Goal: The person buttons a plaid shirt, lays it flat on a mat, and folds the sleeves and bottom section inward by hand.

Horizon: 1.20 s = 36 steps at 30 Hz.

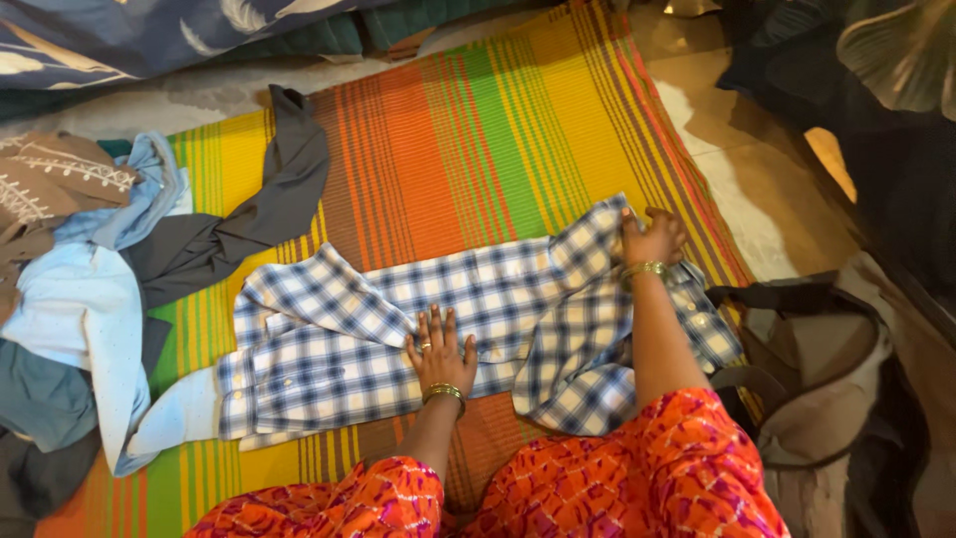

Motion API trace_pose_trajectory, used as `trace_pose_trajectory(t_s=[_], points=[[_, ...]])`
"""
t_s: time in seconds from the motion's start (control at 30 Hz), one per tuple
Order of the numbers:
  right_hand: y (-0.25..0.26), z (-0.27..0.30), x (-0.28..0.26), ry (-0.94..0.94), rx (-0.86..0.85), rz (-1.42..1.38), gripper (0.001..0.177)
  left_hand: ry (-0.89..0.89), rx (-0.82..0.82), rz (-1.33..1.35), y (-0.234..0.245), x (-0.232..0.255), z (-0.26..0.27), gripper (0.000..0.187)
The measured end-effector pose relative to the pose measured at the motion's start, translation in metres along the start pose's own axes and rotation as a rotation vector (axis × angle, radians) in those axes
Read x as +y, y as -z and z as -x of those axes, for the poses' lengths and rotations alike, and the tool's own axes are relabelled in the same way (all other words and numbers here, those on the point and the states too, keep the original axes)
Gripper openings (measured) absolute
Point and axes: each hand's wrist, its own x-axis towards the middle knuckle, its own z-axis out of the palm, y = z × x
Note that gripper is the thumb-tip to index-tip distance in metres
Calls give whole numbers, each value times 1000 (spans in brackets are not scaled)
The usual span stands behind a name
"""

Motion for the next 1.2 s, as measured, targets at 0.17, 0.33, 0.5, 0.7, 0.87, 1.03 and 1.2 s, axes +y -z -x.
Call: trace_pose_trajectory(t_s=[0.17, 0.33, 0.5, 0.7, 0.87, 1.03, 1.2], points=[[-29, -29, 4, -128, -234, -33, 37, -14, -24, -35, -1, -2, -3, 67], [-53, -49, 26, -223, 144, -391, 9, -30, -31, -1, -3, -4, -3, 68], [-43, -34, 14, -289, 131, -242, 12, -38, -55, -11, -7, -4, -4, 67], [-46, -5, -4, -15, 130, -225, 52, -31, -18, 23, -5, -3, -2, 67], [-31, 75, -3, 979, -282, 370, 71, -43, 25, 32, -4, -3, -1, 66], [-13, 42, 11, 639, -422, 508, 71, -54, 14, 92, 0, -5, -2, 67], [-3, 51, 9, 547, -438, 286, 67, -44, 4, 115, 4, -3, 0, 67]])
